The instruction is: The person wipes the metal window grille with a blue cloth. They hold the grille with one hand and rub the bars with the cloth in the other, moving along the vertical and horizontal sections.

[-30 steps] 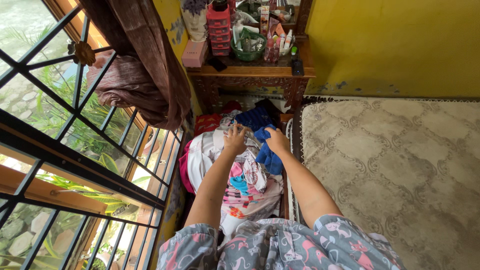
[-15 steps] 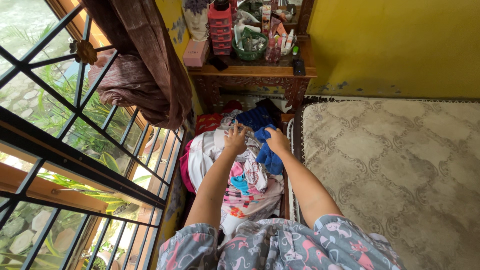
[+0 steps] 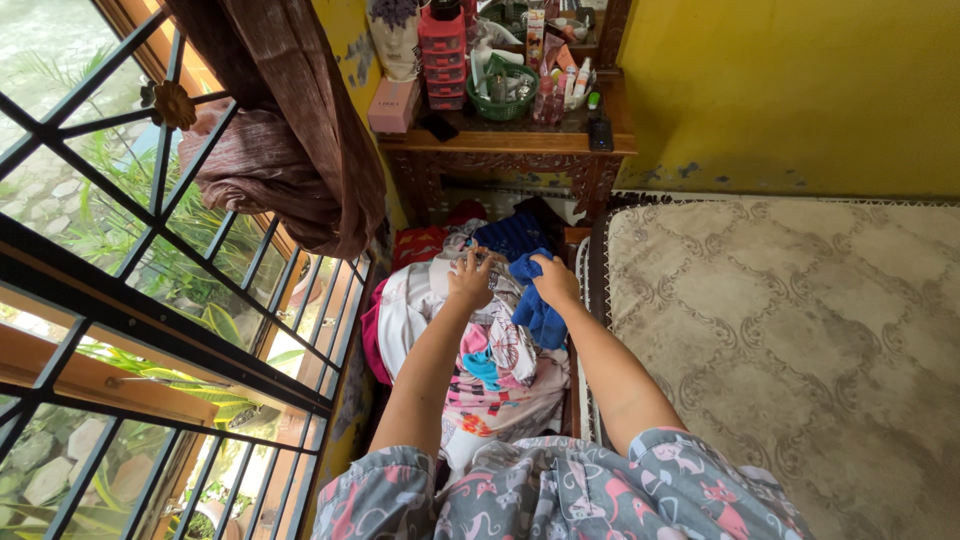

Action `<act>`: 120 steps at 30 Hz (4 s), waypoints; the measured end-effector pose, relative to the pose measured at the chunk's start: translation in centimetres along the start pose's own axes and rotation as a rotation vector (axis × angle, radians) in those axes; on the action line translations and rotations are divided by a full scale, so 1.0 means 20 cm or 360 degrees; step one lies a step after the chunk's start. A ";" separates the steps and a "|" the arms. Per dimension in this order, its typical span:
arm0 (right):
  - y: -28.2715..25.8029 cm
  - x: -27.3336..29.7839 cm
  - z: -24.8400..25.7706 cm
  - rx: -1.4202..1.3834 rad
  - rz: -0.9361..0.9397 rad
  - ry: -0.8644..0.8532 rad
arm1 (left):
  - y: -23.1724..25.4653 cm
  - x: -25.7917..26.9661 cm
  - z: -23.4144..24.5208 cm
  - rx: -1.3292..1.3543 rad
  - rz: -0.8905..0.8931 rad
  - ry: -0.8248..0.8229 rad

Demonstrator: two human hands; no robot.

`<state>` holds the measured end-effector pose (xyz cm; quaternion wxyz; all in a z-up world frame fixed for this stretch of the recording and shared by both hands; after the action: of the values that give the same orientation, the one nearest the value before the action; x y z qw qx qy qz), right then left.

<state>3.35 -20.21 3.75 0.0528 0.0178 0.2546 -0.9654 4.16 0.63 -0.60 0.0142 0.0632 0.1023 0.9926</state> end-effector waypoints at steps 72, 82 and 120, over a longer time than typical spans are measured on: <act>-2.44 -0.32 -1.60 -0.0031 0.1921 -0.0213 | -1.90 0.98 0.15 0.1008 0.1042 0.0987; -2.54 -0.43 -1.58 -0.0134 0.1979 -0.0377 | -2.06 0.89 0.49 0.1222 0.0790 0.1459; -2.69 -0.42 -1.65 -0.0712 0.2237 -0.0798 | -2.33 0.63 0.87 0.0823 0.0693 0.1729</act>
<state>5.97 43.36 1.86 0.7107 -0.0548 0.3528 -0.6062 -5.48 50.22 8.29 -0.2573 -0.4284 0.3158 0.8066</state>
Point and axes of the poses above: each hand's wrist, its own x-axis away from the middle knuckle, its own z-axis out of the back of the hand, y = z × x, the point moved 4 cm from there along -x, towards the middle knuckle, and after that the axes turned 4 degrees about x, right-handed, at the moved point
